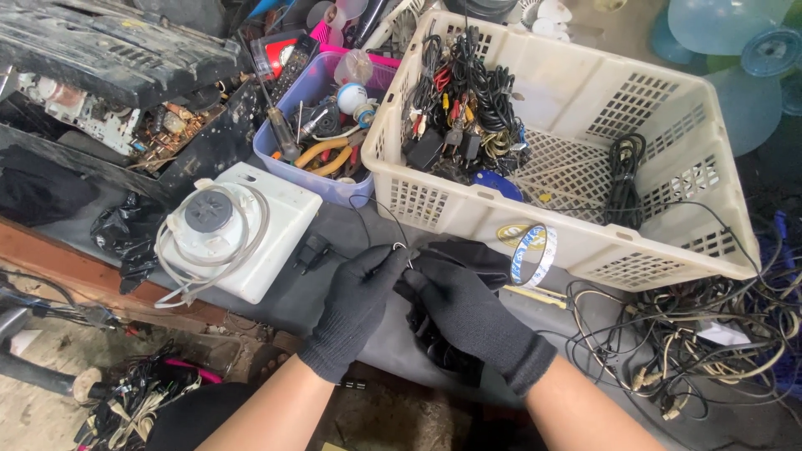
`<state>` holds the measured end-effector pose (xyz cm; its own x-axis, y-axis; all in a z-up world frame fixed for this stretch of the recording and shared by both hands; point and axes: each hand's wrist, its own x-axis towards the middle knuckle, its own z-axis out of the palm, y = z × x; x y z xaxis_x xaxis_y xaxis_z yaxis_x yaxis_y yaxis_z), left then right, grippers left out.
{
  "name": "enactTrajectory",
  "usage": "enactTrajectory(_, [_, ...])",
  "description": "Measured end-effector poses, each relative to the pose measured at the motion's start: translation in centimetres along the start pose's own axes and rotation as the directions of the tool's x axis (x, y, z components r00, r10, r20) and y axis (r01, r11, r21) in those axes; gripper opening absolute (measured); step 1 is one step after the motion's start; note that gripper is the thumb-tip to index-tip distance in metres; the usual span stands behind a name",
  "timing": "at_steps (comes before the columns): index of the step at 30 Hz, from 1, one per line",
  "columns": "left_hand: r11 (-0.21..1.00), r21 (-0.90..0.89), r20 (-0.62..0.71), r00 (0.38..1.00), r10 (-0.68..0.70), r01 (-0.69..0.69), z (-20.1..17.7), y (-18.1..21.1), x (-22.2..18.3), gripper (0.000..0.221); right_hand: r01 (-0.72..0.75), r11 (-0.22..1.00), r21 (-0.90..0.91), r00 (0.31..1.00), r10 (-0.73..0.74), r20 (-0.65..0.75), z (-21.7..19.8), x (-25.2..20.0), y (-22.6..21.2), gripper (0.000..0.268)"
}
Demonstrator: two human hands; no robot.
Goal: The person is sorting through electronic parts and attempting to connect a small metal clip to a plastic component.
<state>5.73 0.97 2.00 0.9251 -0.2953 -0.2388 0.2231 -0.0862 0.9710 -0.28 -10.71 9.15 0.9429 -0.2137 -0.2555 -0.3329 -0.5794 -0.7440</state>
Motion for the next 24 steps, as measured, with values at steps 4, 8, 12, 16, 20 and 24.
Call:
enactTrajectory(4, [0.994, 0.099, 0.059, 0.997, -0.046, 0.04, 0.0, 0.9, -0.2, 0.024, -0.101, 0.991, 0.092, 0.995, 0.101, 0.002, 0.5, 0.7, 0.9, 0.038])
enactTrajectory(8, [0.986, 0.166, 0.181, 0.983, -0.012, -0.018, -0.5, 3.6, -1.4, 0.039, -0.198, 0.957, 0.212, 0.98, 0.195, 0.034, -1.1, 0.3, 0.7, 0.037])
enactTrajectory(12, [0.9, 0.354, 0.4, 0.911, 0.1, -0.254, -0.2, 4.0, -2.6, 0.046, -0.121, 0.668, 0.735, 0.977, 0.21, -0.03, -1.2, 0.8, 2.4, 0.029])
enactTrajectory(16, [0.69, 0.479, 0.446, 0.828, 0.341, -0.542, -0.1, 0.4, -0.8, 0.025, -0.13, 0.758, 0.639, 0.978, 0.206, -0.045, -1.3, 2.3, 5.6, 0.032])
enactTrajectory(20, [0.661, 0.511, 0.394, 0.833, 0.389, -0.55, -1.4, 0.5, 0.0, 0.022, -0.136, 0.951, 0.277, 0.98, 0.171, -0.106, -1.6, 0.4, 0.8, 0.036])
enactTrajectory(24, [0.52, 0.636, 0.354, 0.814, 0.461, -0.571, -2.0, -0.8, 0.9, 0.024, -0.098, 0.994, 0.038, 0.991, 0.101, -0.092, -0.1, 1.0, 1.1, 0.04])
